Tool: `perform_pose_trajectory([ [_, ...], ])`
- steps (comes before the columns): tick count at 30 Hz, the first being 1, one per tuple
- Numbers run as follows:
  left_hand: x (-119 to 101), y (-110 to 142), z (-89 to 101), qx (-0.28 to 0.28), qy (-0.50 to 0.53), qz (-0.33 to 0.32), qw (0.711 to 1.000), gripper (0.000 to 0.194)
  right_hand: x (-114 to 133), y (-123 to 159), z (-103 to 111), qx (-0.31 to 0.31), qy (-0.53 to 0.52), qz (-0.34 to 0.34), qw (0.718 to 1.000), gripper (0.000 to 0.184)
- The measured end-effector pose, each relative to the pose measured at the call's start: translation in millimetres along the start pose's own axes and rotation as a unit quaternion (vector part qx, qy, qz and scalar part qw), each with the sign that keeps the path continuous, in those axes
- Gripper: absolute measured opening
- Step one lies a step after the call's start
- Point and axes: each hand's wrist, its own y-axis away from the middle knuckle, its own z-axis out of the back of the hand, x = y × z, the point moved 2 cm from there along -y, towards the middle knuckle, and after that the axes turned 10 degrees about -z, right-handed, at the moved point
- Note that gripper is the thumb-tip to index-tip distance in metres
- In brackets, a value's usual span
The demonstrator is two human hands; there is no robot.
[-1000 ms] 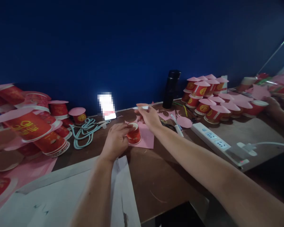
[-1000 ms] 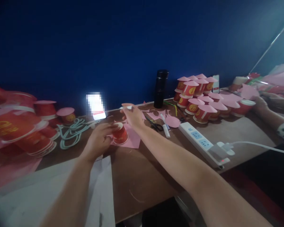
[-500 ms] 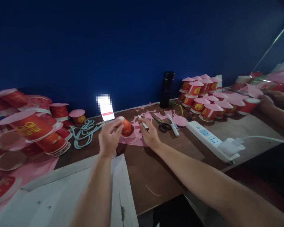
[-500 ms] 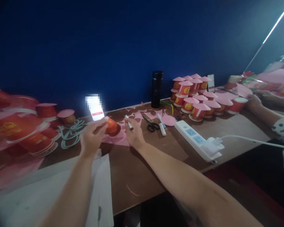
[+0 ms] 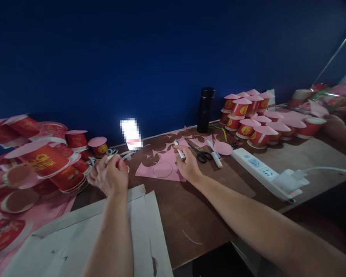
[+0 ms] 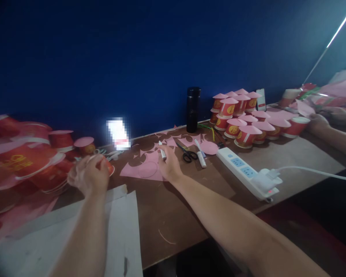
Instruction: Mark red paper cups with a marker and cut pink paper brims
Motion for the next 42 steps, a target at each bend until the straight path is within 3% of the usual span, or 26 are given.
perform_pose_trajectory([
  [4, -23.5, 4.8, -7.9, -0.009, 0.003, -0.082, 0.997, 0.033, -4.1, -4.4, 2.7, -0.018, 0.032, -0.017, 0.999, 0.036],
  [6, -39.2, 10.3, -20.1, 0.063, 0.032, -0.166, 0.984, 0.031, -3.5, -4.8, 4.3, -0.033, 0.069, -0.019, 0.997, 0.040],
  [8, -50.7, 17.0, -32.3, 0.138, 0.037, -0.203, 0.969, 0.030, -2.1, -4.8, 6.9, -0.043, 0.125, -0.029, 0.991, 0.048],
  [14, -56.1, 29.2, -45.5, 0.295, -0.021, -0.174, 0.939, 0.042, -4.8, -14.4, 25.7, -0.005, 0.324, -0.046, 0.945, 0.040],
  [20, -55.3, 27.8, -42.2, 0.350, -0.078, -0.153, 0.921, 0.041, -18.8, -25.5, 40.0, 0.041, 0.423, -0.106, 0.899, 0.032],
  [24, -51.7, 27.0, -46.5, 0.369, -0.061, -0.114, 0.920, 0.038, -17.0, -27.0, 41.4, 0.038, 0.410, -0.098, 0.906, 0.033],
  [28, -44.8, 26.0, -51.0, 0.353, -0.021, -0.071, 0.933, 0.029, -16.0, -35.0, 60.4, -0.024, 0.372, -0.120, 0.920, 0.038],
  [30, -43.2, 24.6, -51.8, 0.325, 0.009, -0.047, 0.945, 0.024, -18.7, -39.5, 74.4, -0.028, 0.396, -0.160, 0.904, 0.037],
  [33, -44.1, 22.0, -51.0, 0.278, 0.078, 0.011, 0.957, 0.018, -21.6, -41.9, 88.0, 0.022, 0.464, -0.200, 0.863, 0.037],
  [36, -46.9, 20.1, -47.7, 0.233, 0.131, 0.053, 0.962, 0.017, -18.5, -38.6, 87.4, 0.065, 0.490, -0.194, 0.847, 0.039],
  [42, -42.7, 18.8, -43.3, 0.117, 0.217, 0.086, 0.965, 0.019, -12.5, -34.4, 75.1, 0.089, 0.469, -0.184, 0.859, 0.042],
])
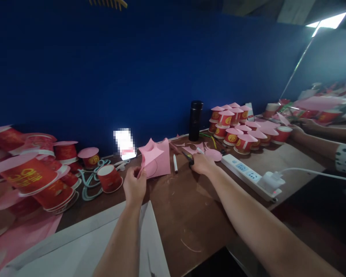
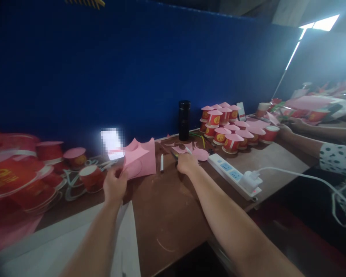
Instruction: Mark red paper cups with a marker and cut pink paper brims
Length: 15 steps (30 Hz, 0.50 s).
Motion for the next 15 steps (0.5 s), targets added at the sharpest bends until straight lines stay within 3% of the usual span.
perform_pose_trajectory([
  [3, 4.4, -1.1, 1.8, -0.034, 0.033, 0.021, 0.999, 0.020, -3.1, -7.6, -3.1, 0.005, -0.034, 0.003, 0.999, 0.043],
  [7, 2.1, -0.2, 6.8, -0.114, 0.031, -0.006, 0.993, 0.020, -6.4, -19.7, -10.7, 0.029, -0.229, 0.031, 0.973, 0.030],
  [9, -1.7, 1.7, 9.4, -0.161, 0.021, -0.055, 0.985, 0.020, -5.1, -21.6, -15.3, 0.072, -0.395, 0.017, 0.916, 0.034],
  [11, -3.9, 3.3, 9.6, -0.166, 0.011, -0.089, 0.982, 0.018, -0.7, -19.7, -18.7, 0.128, -0.542, 0.000, 0.830, 0.038],
  [13, -3.4, 3.8, 7.5, -0.135, 0.009, -0.092, 0.986, 0.016, 6.0, -15.1, -19.0, 0.166, -0.610, 0.009, 0.775, 0.038],
  [15, -1.6, 3.4, 5.5, -0.114, 0.014, -0.081, 0.990, 0.016, 12.9, -9.6, -16.9, 0.186, -0.647, 0.030, 0.739, 0.037],
])
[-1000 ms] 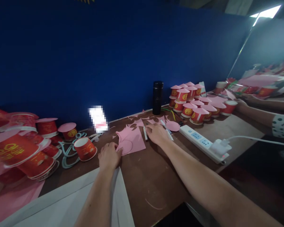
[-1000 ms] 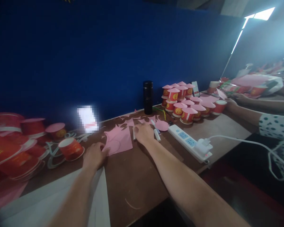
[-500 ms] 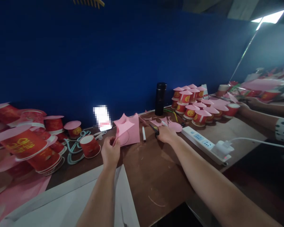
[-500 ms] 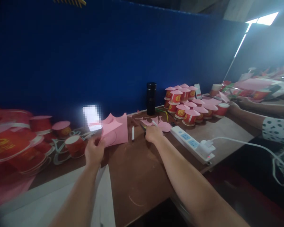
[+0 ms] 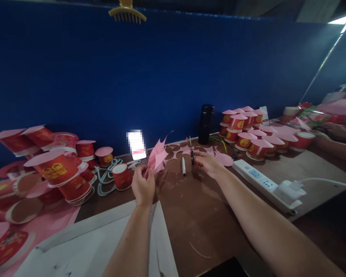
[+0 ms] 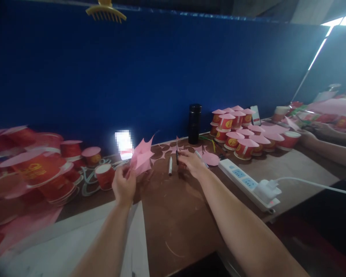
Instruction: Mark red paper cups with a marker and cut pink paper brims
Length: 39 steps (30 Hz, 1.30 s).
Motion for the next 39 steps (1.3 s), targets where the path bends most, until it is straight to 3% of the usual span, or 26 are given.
perform_pose_trajectory([
  [4, 2.1, -1.3, -1.2, 0.000, 0.013, 0.021, 1.000, 0.019, 4.1, 5.8, -11.9, 0.012, -0.062, 0.047, 0.997, 0.047],
  [9, 0.3, -1.2, 0.0, 0.012, 0.020, 0.001, 1.000, 0.020, 2.6, 11.0, -22.5, 0.033, 0.033, 0.114, 0.992, 0.053],
  [12, -0.1, 0.2, 0.2, 0.018, 0.017, -0.022, 0.999, 0.019, 1.6, 21.3, -31.3, 0.124, 0.076, 0.102, 0.984, 0.054],
  [16, 0.8, 1.4, -0.9, 0.040, -0.013, -0.041, 0.998, 0.015, 2.7, 40.7, -44.5, 0.268, 0.060, 0.053, 0.960, 0.052],
  [22, -3.5, 0.9, -0.8, 0.070, -0.051, -0.084, 0.993, 0.019, 0.7, 56.0, -58.3, 0.355, 0.097, 0.046, 0.929, 0.046],
  [27, -7.3, 0.0, 1.2, 0.053, -0.099, -0.121, 0.986, 0.017, -2.8, 55.3, -62.8, 0.365, 0.064, 0.044, 0.928, 0.045],
  [39, -12.4, 1.8, -1.0, 0.058, -0.149, -0.203, 0.966, 0.015, -4.2, 49.4, -61.0, 0.306, 0.021, 0.075, 0.949, 0.048],
])
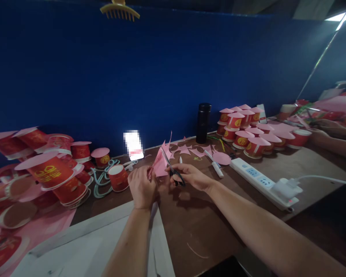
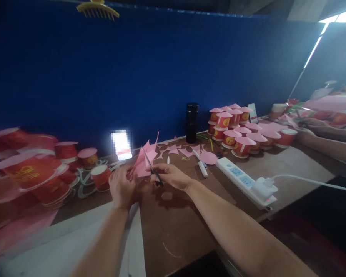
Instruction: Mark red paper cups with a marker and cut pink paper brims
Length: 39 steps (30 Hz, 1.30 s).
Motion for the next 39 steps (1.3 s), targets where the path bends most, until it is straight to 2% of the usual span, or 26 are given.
perform_pose_trajectory([
  [8, -1.6, -0.9, 0.4, 0.008, -0.005, -0.005, 1.000, 0.013, 2.0, -2.4, 1.8, -0.030, -0.004, 0.010, 1.000, 0.046],
  [12, -2.2, -1.5, 0.6, 0.006, 0.003, -0.002, 1.000, 0.011, 3.0, -3.2, 3.9, -0.067, -0.015, 0.006, 0.998, 0.044],
  [15, -2.2, -1.9, 0.6, 0.004, 0.018, 0.021, 1.000, 0.011, 4.1, -4.7, 5.1, -0.098, -0.027, 0.032, 0.994, 0.044],
  [17, -1.8, -1.8, 0.8, 0.002, 0.033, 0.046, 0.998, 0.012, 4.0, -6.8, 8.3, -0.146, -0.038, 0.060, 0.987, 0.045],
  [20, -0.5, -1.6, 1.5, -0.006, 0.105, 0.100, 0.989, 0.016, 0.5, -10.6, 20.5, -0.266, -0.050, 0.083, 0.959, 0.045],
  [23, 1.3, -2.2, 2.9, -0.021, 0.187, 0.165, 0.968, 0.020, -5.5, -13.4, 37.9, -0.376, -0.051, 0.076, 0.922, 0.046],
  [25, 1.8, -3.4, 3.9, -0.022, 0.234, 0.200, 0.951, 0.023, -9.0, -14.5, 46.7, -0.409, -0.051, 0.058, 0.909, 0.050],
  [28, 0.7, -4.8, 4.0, -0.002, 0.325, 0.243, 0.914, 0.030, -11.1, -15.6, 49.8, -0.387, -0.056, 0.045, 0.919, 0.051],
  [33, -2.4, -2.8, 0.8, 0.029, 0.463, 0.292, 0.836, 0.036, -11.3, -17.7, 40.1, -0.276, -0.084, 0.047, 0.956, 0.044],
  [39, -3.4, 0.8, -6.4, 0.039, 0.524, 0.321, 0.788, 0.043, -10.1, -17.7, 41.3, -0.277, -0.136, 0.074, 0.948, 0.041],
])
